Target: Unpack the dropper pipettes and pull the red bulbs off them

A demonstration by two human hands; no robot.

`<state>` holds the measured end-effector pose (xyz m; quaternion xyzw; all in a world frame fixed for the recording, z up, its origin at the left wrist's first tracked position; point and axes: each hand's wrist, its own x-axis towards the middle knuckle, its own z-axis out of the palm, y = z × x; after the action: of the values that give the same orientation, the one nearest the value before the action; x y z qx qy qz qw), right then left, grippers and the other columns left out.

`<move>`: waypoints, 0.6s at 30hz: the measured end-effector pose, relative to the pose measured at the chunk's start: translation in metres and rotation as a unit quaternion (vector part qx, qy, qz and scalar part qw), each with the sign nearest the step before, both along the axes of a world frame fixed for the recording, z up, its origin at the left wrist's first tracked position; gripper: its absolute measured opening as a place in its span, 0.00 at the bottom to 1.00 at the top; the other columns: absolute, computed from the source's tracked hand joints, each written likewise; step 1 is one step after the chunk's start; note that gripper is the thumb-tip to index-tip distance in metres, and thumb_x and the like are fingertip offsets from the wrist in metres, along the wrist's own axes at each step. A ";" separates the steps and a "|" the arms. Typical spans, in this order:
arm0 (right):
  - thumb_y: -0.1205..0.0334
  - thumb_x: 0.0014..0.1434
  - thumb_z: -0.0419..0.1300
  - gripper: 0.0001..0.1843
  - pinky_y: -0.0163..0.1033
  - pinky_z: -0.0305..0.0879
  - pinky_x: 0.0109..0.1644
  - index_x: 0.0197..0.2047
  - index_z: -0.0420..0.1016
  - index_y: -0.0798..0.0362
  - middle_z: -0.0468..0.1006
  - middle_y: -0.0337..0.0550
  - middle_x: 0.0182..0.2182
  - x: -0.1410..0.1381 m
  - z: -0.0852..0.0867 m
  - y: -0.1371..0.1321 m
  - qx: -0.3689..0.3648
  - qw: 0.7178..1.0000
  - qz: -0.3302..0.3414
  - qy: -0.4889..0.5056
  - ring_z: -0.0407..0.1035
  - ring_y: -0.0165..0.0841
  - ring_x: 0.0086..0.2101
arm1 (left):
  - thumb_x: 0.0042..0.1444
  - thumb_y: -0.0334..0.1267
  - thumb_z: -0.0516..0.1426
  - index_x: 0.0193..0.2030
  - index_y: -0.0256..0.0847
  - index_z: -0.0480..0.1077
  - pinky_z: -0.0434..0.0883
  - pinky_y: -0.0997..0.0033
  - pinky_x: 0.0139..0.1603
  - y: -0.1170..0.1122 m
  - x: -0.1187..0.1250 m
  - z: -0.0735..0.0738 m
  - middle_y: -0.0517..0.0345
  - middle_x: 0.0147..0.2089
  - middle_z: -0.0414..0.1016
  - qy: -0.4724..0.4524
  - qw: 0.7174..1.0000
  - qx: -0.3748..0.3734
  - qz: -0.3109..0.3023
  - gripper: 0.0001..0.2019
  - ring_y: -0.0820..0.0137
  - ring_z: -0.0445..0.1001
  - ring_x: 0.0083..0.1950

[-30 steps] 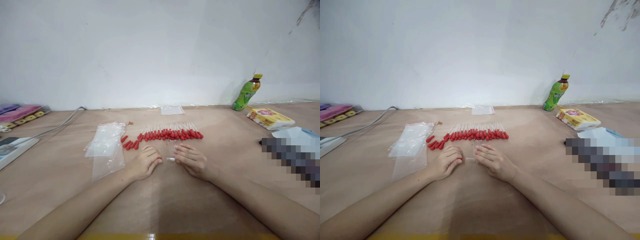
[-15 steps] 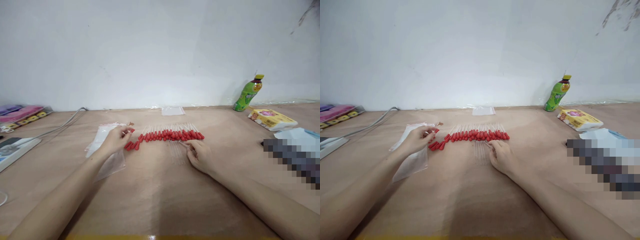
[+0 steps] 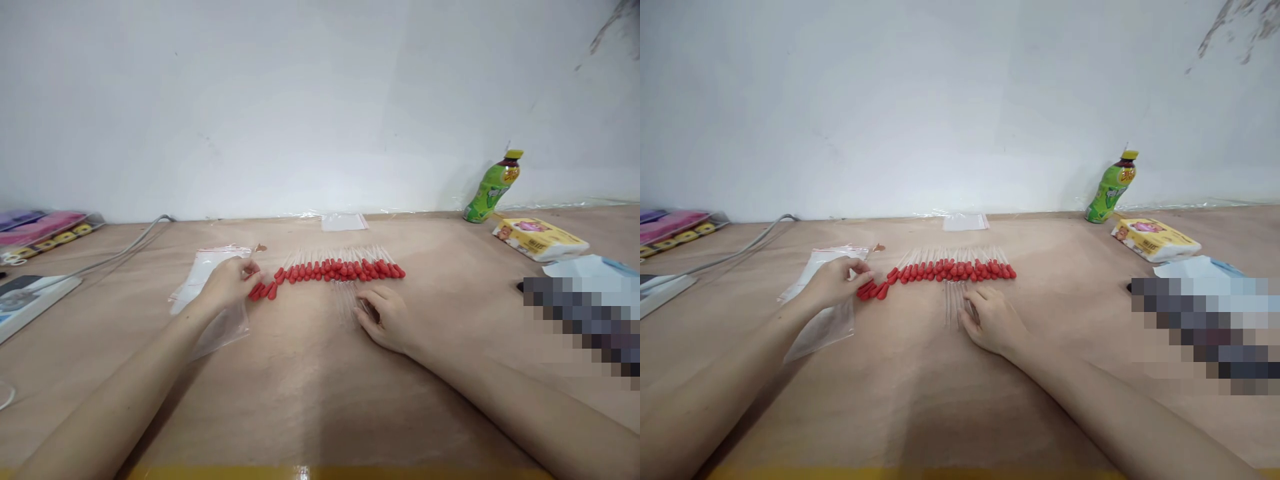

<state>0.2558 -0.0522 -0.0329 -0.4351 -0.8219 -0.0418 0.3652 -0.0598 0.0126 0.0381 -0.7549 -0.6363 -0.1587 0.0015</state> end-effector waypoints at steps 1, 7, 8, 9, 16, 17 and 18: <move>0.61 0.55 0.53 0.10 0.38 0.61 0.33 0.38 0.70 0.56 0.70 0.45 0.27 -0.001 0.001 0.000 0.000 1.000 0.001 -0.005 0.64 0.34 0.30 | 0.49 0.52 0.52 0.32 0.42 0.71 0.64 0.67 0.38 -0.001 0.003 -0.002 0.54 0.35 0.70 0.000 1.000 0.020 -0.008 0.16 0.64 0.69 0.37; 0.55 0.56 0.53 0.14 0.42 0.63 0.38 0.39 0.69 0.56 0.72 0.48 0.33 -0.002 0.006 -0.002 -0.025 0.999 0.013 -0.017 0.65 0.37 0.35 | 0.49 0.53 0.51 0.30 0.43 0.73 0.63 0.60 0.47 0.007 0.019 -0.010 0.51 0.37 0.69 0.018 0.999 0.040 -0.005 0.17 0.58 0.65 0.47; 0.54 0.56 0.54 0.14 0.42 0.63 0.38 0.39 0.69 0.56 0.72 0.48 0.33 -0.002 0.006 -0.002 -0.027 0.999 0.015 -0.018 0.66 0.37 0.35 | 0.49 0.54 0.51 0.30 0.44 0.73 0.63 0.60 0.47 0.011 0.022 -0.009 0.51 0.38 0.70 0.022 1.000 0.018 0.010 0.18 0.57 0.65 0.48; 0.53 0.55 0.54 0.15 0.42 0.63 0.39 0.40 0.69 0.56 0.72 0.48 0.33 -0.001 0.007 -0.003 -0.027 0.999 0.016 -0.019 0.66 0.37 0.35 | 0.48 0.54 0.51 0.30 0.44 0.73 0.64 0.60 0.46 0.015 0.025 -0.007 0.51 0.37 0.71 0.024 0.999 -0.013 0.029 0.18 0.56 0.66 0.48; 0.52 0.54 0.55 0.17 0.42 0.65 0.38 0.43 0.67 0.55 0.73 0.47 0.33 0.001 0.006 -0.001 -0.032 0.998 0.018 0.043 0.68 0.36 0.35 | 0.44 0.49 0.54 0.20 0.42 0.70 0.64 0.71 0.26 0.037 0.040 0.002 0.59 0.16 0.69 -0.001 0.983 -0.172 0.060 0.13 0.67 0.70 0.23; 0.53 0.55 0.55 0.16 0.41 0.65 0.37 0.43 0.67 0.54 0.73 0.46 0.33 0.002 0.006 0.000 -0.030 0.998 0.017 0.061 0.68 0.36 0.34 | 0.44 0.47 0.53 0.18 0.41 0.69 0.63 0.72 0.25 0.038 0.041 0.002 0.59 0.15 0.68 -0.004 0.984 -0.170 0.059 0.13 0.67 0.70 0.22; 0.54 0.55 0.55 0.15 0.41 0.65 0.37 0.42 0.67 0.54 0.73 0.46 0.32 0.002 0.006 0.001 -0.027 0.996 0.014 0.079 0.68 0.35 0.33 | 0.44 0.46 0.53 0.18 0.41 0.68 0.63 0.72 0.25 0.038 0.041 0.003 0.59 0.16 0.69 -0.006 0.985 -0.161 0.060 0.13 0.67 0.70 0.22</move>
<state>0.2579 -0.0512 -0.0273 -0.4349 -0.7976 0.0201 0.4175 -0.0191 0.0509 0.0416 -0.7045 -0.6979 -0.0587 -0.1142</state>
